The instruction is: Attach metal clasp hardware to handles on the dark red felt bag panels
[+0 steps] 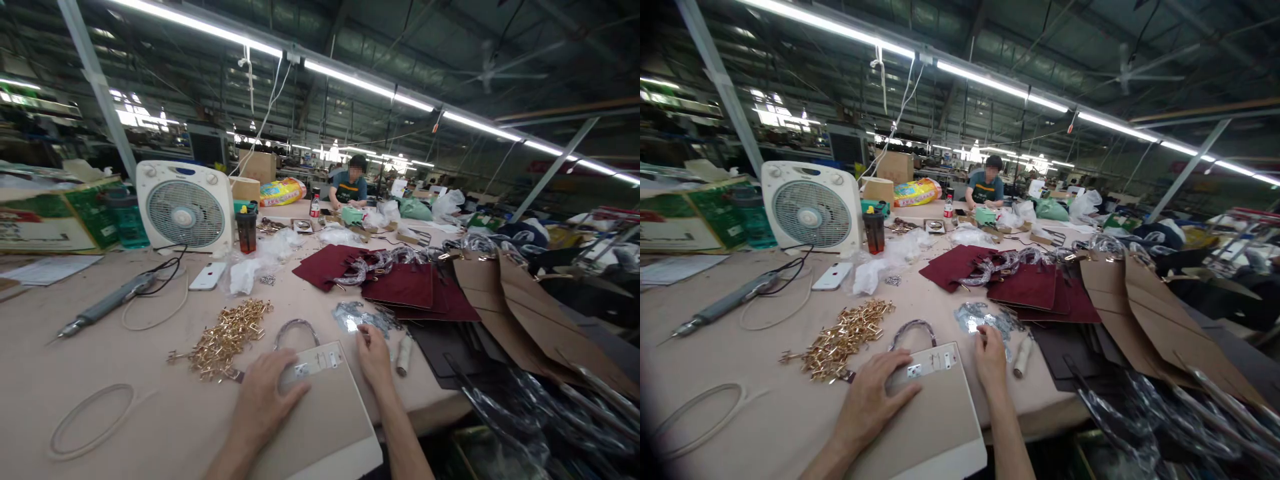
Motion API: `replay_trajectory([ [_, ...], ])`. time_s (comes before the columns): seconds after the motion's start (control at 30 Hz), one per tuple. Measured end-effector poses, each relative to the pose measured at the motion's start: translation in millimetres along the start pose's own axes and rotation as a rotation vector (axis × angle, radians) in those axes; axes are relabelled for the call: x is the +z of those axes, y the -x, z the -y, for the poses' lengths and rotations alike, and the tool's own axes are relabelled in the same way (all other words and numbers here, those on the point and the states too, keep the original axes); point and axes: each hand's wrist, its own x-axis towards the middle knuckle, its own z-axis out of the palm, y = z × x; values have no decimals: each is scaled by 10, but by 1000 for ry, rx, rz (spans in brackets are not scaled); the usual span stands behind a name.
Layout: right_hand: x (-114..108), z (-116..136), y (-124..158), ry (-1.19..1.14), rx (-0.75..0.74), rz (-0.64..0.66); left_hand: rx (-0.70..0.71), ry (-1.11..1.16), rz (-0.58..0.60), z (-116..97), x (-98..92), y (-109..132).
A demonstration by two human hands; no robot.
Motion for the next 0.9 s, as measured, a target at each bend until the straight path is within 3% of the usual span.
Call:
replay_trajectory([
  [0.5,-102,-117,-398,299,-85,362,-24,32,-20,-20,-14,27],
  [0.67,-98,-124,-350,351,-96,372,-20,38,-27,-46,-22,33],
  [0.9,-25,-115,-65,402,-110,288,-13,95,-76,-48,-32,15],
])
